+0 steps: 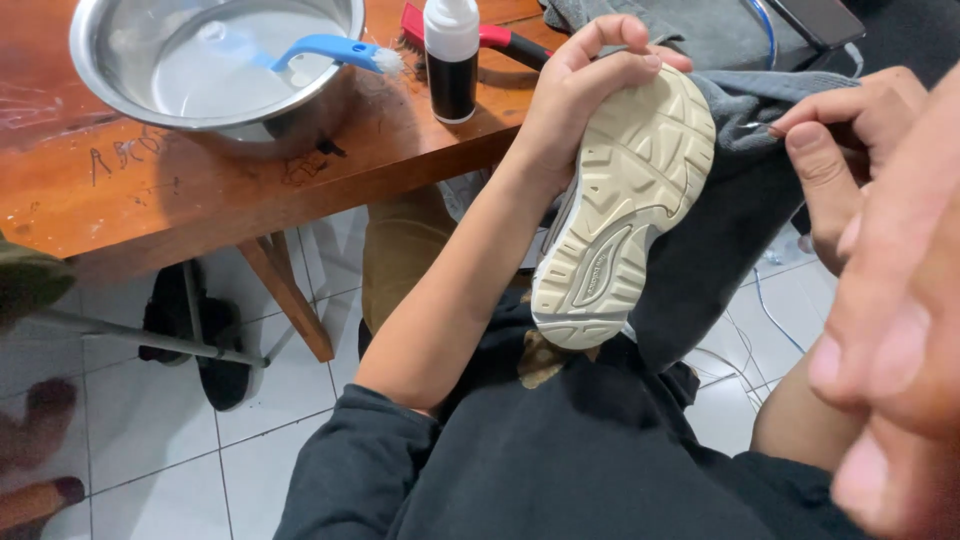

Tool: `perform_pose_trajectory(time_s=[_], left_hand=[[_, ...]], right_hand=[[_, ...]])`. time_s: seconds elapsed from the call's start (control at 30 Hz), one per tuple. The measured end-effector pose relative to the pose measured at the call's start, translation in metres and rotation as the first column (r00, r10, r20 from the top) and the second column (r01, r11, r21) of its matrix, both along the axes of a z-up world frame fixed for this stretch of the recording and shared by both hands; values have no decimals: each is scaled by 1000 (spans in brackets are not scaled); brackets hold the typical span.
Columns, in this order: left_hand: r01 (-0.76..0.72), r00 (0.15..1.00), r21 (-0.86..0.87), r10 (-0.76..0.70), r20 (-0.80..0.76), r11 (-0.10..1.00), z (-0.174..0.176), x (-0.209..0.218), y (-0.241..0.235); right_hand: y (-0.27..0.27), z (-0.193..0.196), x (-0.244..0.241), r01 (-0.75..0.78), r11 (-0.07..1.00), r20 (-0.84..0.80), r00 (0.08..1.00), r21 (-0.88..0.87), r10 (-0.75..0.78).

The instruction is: The person holds a beige sneaker and uses a small metal tool to scrape dirt from the sole's grooves. They then wipe the sole with a dark cloth and continue scraping the tread pattern.

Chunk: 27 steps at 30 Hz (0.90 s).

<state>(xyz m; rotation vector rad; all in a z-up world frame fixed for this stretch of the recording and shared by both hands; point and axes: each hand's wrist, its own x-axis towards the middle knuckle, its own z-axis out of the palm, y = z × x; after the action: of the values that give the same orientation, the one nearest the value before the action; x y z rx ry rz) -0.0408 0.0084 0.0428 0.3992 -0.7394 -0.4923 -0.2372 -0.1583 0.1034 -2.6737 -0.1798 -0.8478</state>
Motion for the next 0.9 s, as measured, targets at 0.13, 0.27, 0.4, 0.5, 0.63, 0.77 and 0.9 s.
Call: perform_pose_trajectory(time_s=[0.13,0.27,0.4,0.5,0.63,0.77,0.9], left_hand=[[-10,1000,29,10,9,1000,2,-3,2],[8,1000,36,-9,23,999,0,-2,3],[-5,999,78,7,-31,997,7,4,9],[3,994,117,10,-108,993,10,-1,8],[24,993,98,-12,-121,995,14,-1,12],[32,992,103,-19,-127,994,14,0,12],[38,986,137,-15,-164,990,14,0,11]], right_hand=[[12,6,-4,50,998,-16,999,35,-50],[12,9,-5,42,999,-7,999,-28,-42],[20,12,4,66,996,-5,998,64,-66],[20,14,2,114,989,-45,993,93,-111],[32,23,1,151,973,-78,987,177,-139],[26,25,6,136,987,-46,990,81,-133],[23,22,10,123,984,-68,991,128,-115]])
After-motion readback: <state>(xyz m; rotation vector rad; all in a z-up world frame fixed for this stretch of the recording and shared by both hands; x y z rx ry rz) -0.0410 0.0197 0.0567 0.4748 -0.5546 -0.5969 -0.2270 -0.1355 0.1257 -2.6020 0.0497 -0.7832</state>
